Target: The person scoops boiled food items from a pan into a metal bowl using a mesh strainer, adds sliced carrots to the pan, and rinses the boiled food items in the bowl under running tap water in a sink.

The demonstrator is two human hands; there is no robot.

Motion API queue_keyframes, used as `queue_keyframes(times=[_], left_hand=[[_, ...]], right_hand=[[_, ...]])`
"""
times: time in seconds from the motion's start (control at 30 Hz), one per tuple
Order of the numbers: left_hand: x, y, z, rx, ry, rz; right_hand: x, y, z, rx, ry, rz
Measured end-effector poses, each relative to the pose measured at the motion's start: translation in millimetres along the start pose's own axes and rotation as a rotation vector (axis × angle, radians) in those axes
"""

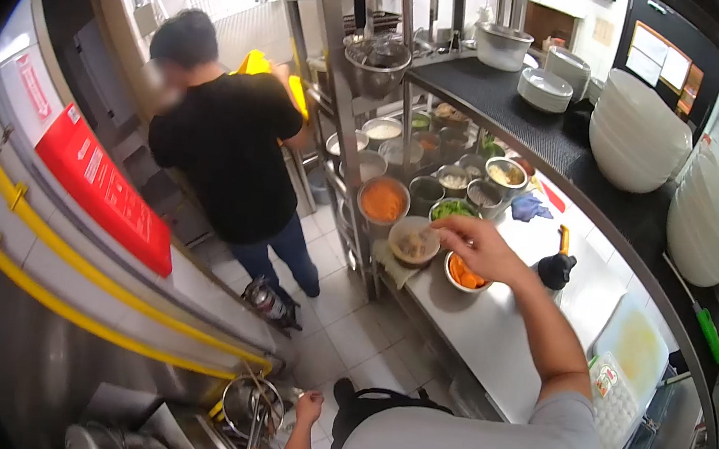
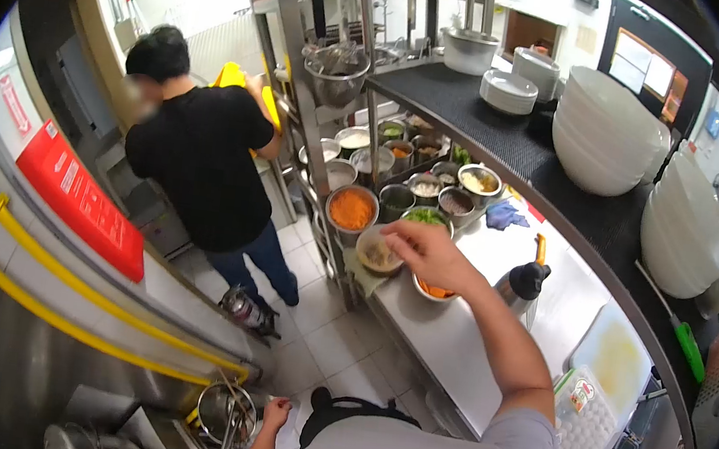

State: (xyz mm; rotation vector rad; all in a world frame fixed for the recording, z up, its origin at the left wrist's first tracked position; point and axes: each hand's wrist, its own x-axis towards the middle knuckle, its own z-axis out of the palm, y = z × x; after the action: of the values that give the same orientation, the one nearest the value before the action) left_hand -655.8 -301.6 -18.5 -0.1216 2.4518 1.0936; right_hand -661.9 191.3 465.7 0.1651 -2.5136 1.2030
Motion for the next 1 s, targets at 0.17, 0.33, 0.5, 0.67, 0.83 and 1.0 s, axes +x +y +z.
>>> queue_keyframes(times=[0.17, 0.33, 0.5, 0.67, 0.83, 1.0], left_hand=[[76.5, 153.2, 10.7, -0.119, -0.100, 0.376], [138.1, 255.8, 18.1, -0.438, -0.184, 0.461], [241.3, 271.8, 10.2, -0.271, -0.278, 0.421], [329.9, 282.2, -11.5, 0.076, -0.269, 0.414], [386.0, 275.1, -12.3, 0.189, -0.444, 0.371], [422.7, 229.4, -9.7, 0.261, -0.421, 0.264]], right_hand=[[91.1, -52.0, -86.4, -0.121, 0.262, -0.118], [233.0, -61.1, -152.7, -0.465, 0.601, -0.030], [361.7, -6.0, -194.2, -0.929, 0.564, -0.052], [486.4, 114.5, -229.0, -1.304, 0.310, 0.280], [534.2, 235.9, -251.4, -1.174, 0.209, 0.133], [540.3, 274.4, -245.2, -1.071, 0.210, 0.282]])
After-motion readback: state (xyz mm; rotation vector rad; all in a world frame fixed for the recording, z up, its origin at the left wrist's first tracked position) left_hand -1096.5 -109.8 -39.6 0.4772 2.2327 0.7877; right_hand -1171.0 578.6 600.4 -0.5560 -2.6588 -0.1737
